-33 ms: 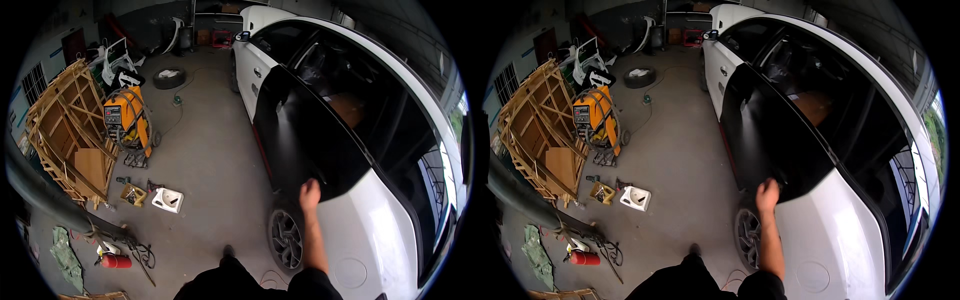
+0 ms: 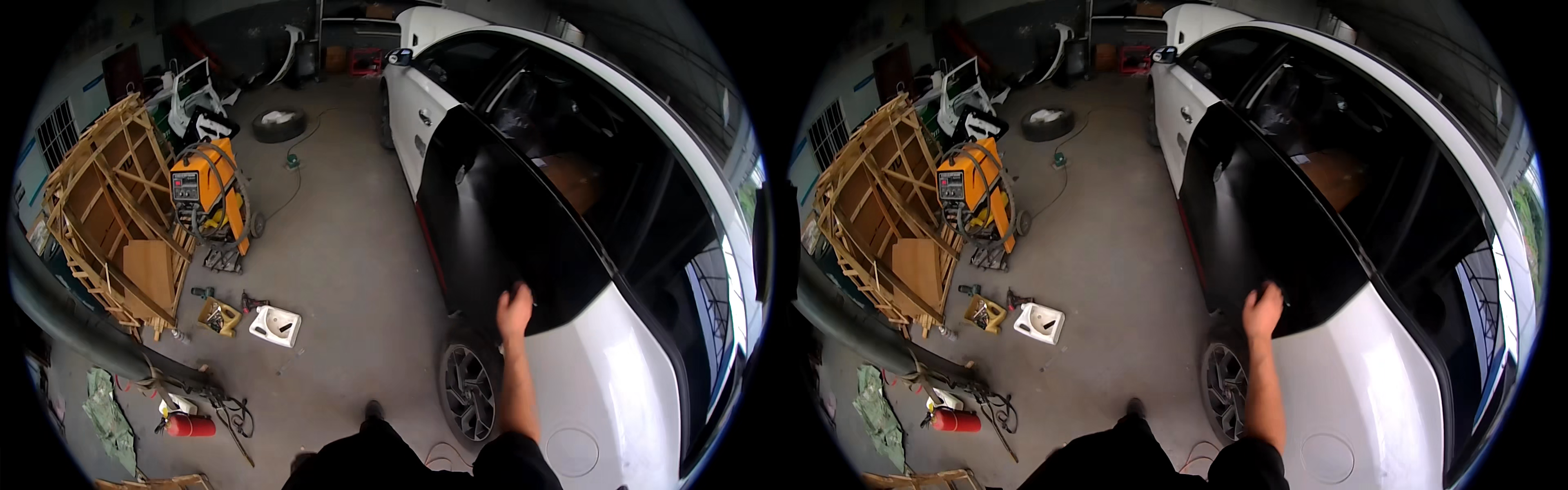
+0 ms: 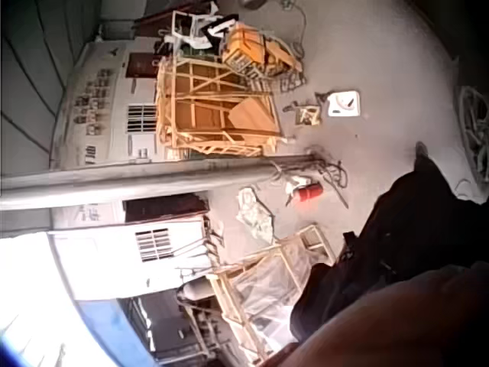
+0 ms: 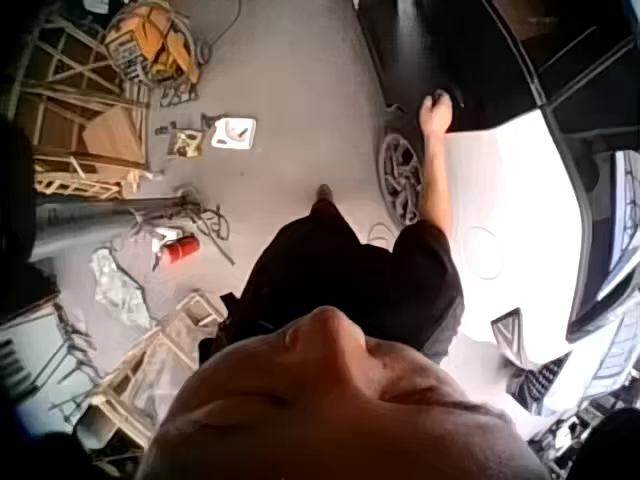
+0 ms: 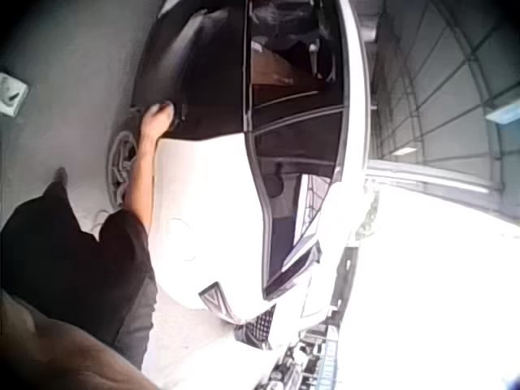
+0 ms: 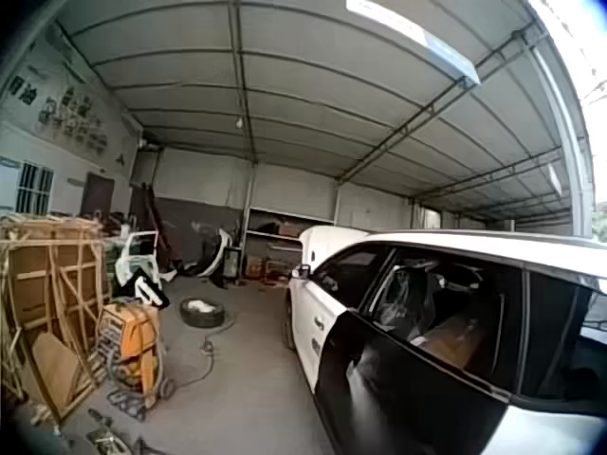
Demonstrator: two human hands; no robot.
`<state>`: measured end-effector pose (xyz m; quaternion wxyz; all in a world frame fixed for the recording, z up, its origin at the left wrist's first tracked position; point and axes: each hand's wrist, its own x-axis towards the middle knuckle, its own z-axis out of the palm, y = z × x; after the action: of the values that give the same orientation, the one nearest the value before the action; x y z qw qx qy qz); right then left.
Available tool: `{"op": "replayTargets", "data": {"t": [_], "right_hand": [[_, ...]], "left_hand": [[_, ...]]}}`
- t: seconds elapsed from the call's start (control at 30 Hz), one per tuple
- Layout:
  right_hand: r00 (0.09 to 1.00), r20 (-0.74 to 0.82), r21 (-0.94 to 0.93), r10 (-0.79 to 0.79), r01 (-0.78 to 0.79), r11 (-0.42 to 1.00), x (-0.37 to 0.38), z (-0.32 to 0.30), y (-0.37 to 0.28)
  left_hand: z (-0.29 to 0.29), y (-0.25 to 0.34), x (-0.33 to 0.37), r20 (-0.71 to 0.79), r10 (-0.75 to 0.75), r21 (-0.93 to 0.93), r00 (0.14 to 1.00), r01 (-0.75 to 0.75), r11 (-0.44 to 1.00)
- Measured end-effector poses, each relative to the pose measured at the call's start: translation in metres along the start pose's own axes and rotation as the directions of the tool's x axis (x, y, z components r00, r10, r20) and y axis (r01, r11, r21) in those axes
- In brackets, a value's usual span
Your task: The person removes a black plastic trim piece from the car door using a power drill and a pry tool. They unscrew fasteners, detach the trim, and place it on the floor.
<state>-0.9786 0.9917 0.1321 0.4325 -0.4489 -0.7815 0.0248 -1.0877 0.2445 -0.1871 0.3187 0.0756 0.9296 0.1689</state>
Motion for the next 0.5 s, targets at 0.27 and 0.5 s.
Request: {"op": "replayTargets", "data": {"t": [0.27, 0.5], "right_hand": [[0.942, 0.274, -0.543, 0.195, -0.016, 0.84, 0.098, 0.048, 0.031], [0.839, 0.335, -0.664, 0.428, -0.113, 0.739, 0.118, 0.078, 0.03]], "left_hand": [[-0.032, 0.035, 0.087, -0.004, 0.118, 0.252, 0.993, -0.114, 0.961], [-0.111, 0.026, 0.223, -0.131, 0.387, 0.266, 0.913, -0.344, 0.9]]}}
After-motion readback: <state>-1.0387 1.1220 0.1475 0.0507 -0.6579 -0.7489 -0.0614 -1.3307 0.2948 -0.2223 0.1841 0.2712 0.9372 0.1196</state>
